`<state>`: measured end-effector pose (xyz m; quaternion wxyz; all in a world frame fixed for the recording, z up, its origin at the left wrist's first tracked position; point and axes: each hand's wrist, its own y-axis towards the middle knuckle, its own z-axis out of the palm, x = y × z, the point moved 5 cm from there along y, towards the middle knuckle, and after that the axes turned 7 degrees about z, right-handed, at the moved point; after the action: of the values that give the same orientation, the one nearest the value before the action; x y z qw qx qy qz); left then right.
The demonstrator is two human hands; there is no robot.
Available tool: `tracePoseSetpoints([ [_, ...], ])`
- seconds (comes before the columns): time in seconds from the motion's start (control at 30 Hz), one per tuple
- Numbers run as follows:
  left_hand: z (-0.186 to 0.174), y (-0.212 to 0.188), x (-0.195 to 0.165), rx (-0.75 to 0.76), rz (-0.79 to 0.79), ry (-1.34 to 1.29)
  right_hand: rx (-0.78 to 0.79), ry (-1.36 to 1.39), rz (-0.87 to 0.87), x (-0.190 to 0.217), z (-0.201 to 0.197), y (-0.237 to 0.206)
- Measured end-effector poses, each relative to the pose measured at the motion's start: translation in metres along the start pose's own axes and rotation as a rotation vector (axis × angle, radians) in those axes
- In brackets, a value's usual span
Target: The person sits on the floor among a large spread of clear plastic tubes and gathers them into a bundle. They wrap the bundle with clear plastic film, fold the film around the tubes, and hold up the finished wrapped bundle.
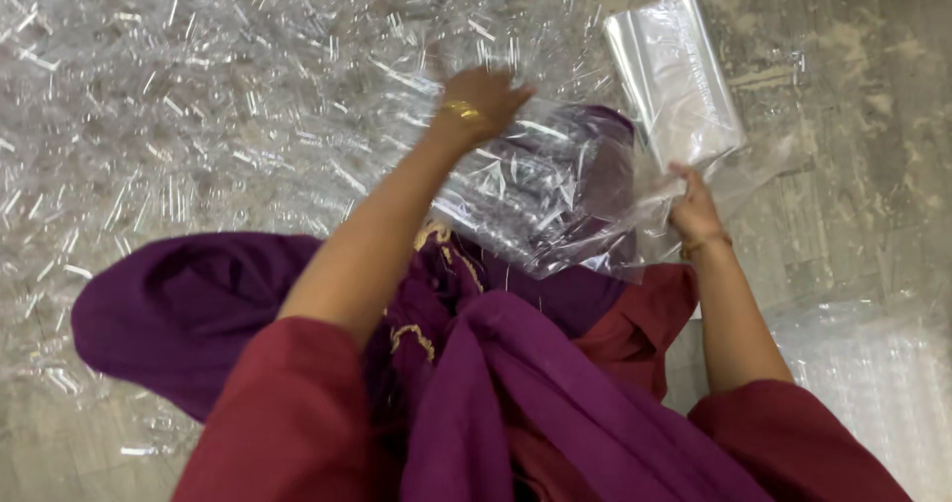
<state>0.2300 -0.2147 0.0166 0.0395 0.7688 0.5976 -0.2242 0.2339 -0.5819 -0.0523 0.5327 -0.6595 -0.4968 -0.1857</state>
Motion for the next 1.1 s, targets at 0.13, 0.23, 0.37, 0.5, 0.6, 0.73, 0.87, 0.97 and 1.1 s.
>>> tracePoseSetpoints([
  [0.13,0.032,-0.036,0.033,0.037,-0.180,-0.027,-0.130,-0.461,-0.262,0.090,0.013,0.027],
  [0.23,0.037,-0.034,0.026,0.047,-0.228,-0.036,0.200,-0.295,0.114,0.131,0.069,0.066],
  [0.37,0.037,-0.014,0.032,0.155,-0.325,-0.048,0.326,-0.645,0.061,0.191,0.151,0.111],
  [0.5,0.046,-0.006,0.036,0.126,-0.330,-0.063,0.207,-0.524,-0.242,0.236,0.221,0.117],
  [0.6,0.051,-0.011,0.042,0.091,-0.319,-0.099,0.158,-0.210,-0.422,0.239,0.253,0.096],
  [0.73,0.030,-0.014,0.079,-0.181,-0.399,-0.257,0.152,0.013,-0.659,0.233,0.246,0.067],
  [0.87,-0.016,-0.004,0.106,-0.732,-0.350,0.017,-0.012,-0.126,-0.521,0.212,0.218,0.068],
  [0.97,-0.025,0.012,0.138,-0.598,-0.472,0.115,0.022,-0.187,-0.319,0.194,0.213,0.078],
  [1.1,-0.034,-0.021,0.199,-0.627,-0.463,0.168,-0.099,-0.340,-0.680,0.197,0.215,0.072],
])
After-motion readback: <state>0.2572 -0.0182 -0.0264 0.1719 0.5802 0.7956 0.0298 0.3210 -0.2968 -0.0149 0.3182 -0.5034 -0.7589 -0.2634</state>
